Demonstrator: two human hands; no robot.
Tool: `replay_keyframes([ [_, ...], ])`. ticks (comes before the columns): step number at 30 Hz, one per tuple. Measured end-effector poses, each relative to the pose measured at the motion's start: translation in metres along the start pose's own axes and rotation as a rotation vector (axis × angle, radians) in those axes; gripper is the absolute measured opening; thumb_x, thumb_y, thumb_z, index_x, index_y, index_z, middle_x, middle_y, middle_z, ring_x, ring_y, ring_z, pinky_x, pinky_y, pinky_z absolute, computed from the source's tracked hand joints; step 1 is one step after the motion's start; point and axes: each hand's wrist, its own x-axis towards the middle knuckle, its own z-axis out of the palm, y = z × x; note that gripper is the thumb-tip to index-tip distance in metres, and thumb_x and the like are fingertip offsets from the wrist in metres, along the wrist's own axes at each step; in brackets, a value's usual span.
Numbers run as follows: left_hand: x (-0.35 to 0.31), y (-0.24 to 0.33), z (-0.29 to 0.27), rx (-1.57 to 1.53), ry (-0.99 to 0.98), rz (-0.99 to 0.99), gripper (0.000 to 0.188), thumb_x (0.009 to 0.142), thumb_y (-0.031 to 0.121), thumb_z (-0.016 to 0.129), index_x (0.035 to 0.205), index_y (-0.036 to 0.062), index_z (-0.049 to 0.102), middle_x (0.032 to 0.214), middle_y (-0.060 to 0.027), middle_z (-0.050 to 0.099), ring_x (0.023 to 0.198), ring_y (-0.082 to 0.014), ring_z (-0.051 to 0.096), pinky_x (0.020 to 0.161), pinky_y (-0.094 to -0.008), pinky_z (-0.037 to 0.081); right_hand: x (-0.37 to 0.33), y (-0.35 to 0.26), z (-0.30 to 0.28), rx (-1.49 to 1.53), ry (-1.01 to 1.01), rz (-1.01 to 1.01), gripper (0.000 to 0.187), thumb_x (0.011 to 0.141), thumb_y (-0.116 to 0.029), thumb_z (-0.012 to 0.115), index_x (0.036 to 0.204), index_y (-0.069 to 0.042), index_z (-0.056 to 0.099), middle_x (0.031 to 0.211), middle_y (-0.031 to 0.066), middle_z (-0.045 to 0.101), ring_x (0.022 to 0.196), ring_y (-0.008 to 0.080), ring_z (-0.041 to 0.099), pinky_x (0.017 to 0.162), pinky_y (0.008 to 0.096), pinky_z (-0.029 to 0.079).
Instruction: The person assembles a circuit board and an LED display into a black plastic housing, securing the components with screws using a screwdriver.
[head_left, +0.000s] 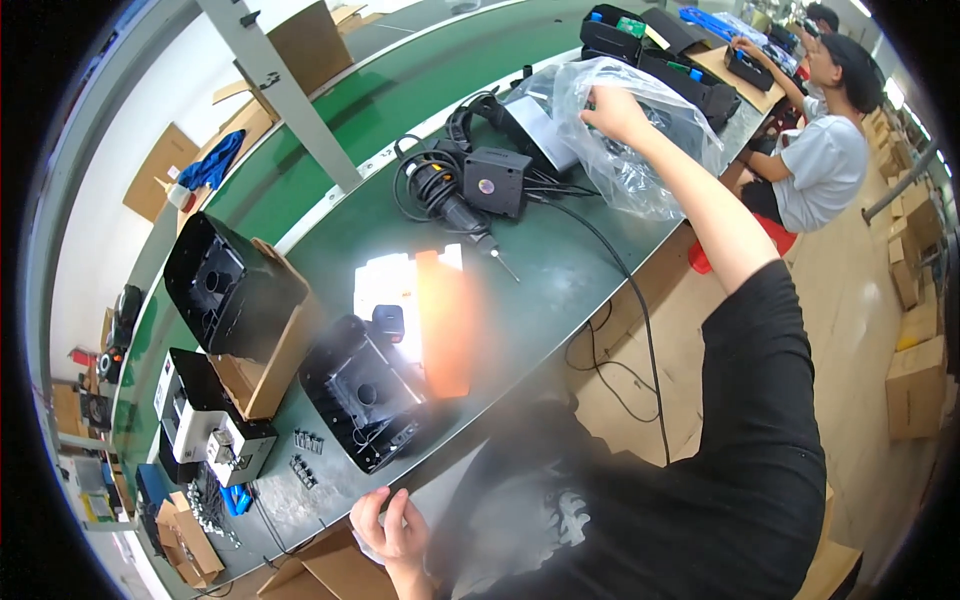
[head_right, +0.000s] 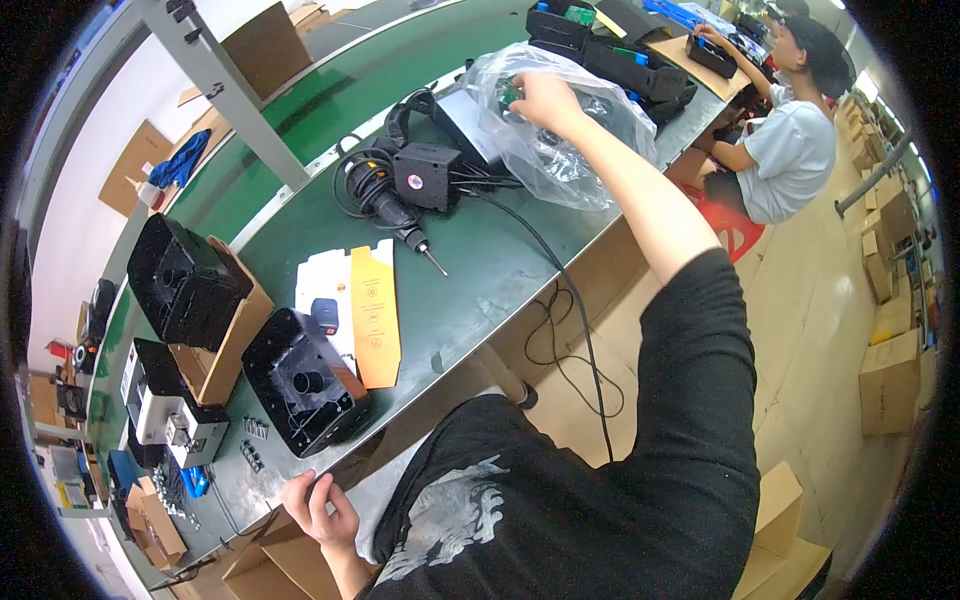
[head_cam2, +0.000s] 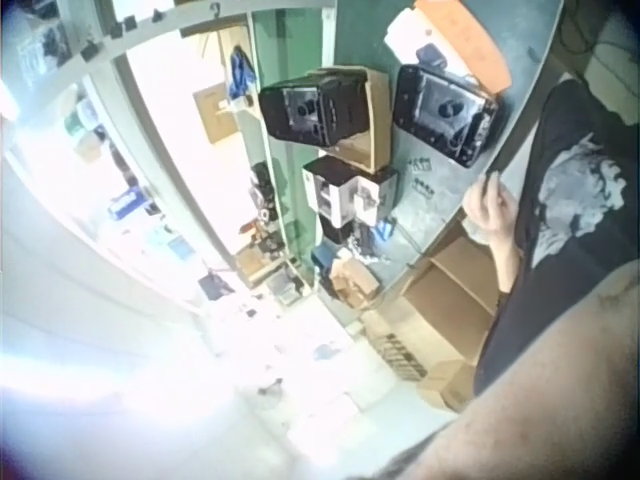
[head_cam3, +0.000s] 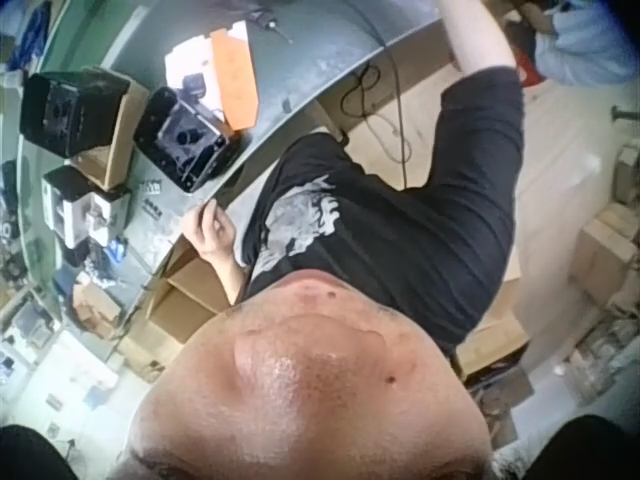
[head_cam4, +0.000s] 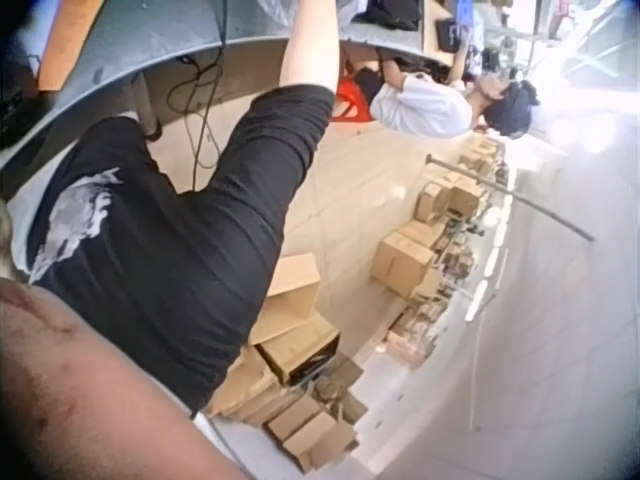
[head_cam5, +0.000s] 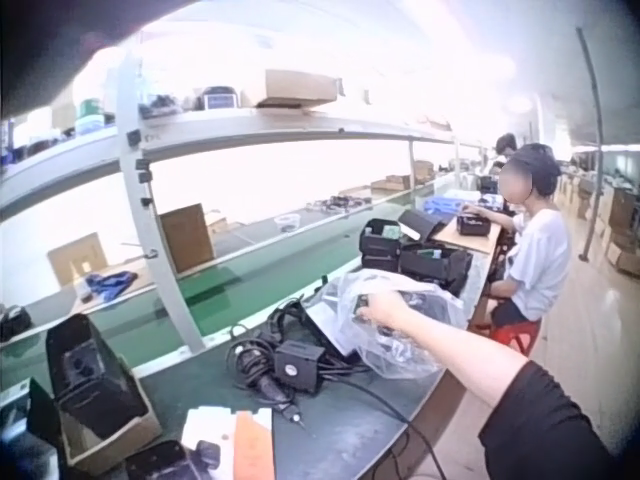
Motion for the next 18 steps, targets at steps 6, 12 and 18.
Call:
replay_keyframes([
  [6,-0.009,0.003,-0.001,-0.079,0.014,-0.037,0.026,0.07,-0.005,0.062,0.093,0.0082,0.061,0.101,-0.0111,0.055,0.091,-0.0305,0.054,0.078,-0.0399,0.045,-0.085,-0.03,-0.042,-0.038,0.412,-0.221,0.018,0.079,-0.013,0.066,0.095,-0.006,0.059,0.094,0.0101,0.063,0.08,0.0263,0.064,0.067,0.0331,0.049],
  [12,-0.008,0.003,-0.001,-0.133,0.054,-0.003,0.031,0.068,-0.002,0.062,0.094,0.0146,0.061,0.1,-0.0058,0.054,0.083,-0.0247,0.056,0.073,-0.0361,0.045,-0.165,-0.066,-0.074,0.289,0.699,-0.277,0.022,0.073,0.005,0.068,0.092,-0.003,0.06,0.091,0.0072,0.062,0.078,0.0181,0.06,0.059,0.0264,0.048],
  [18,0.012,0.013,0.0,-0.489,0.007,0.018,0.024,0.065,-0.001,0.063,0.086,0.0087,0.063,0.092,-0.0072,0.061,0.078,-0.0245,0.058,0.068,-0.0365,0.044,-0.223,-0.13,-0.069,0.458,0.639,-0.682,0.032,0.061,0.006,0.075,0.086,-0.001,0.057,0.09,0.0134,0.063,0.079,0.0252,0.062,0.069,0.032,0.051],
])
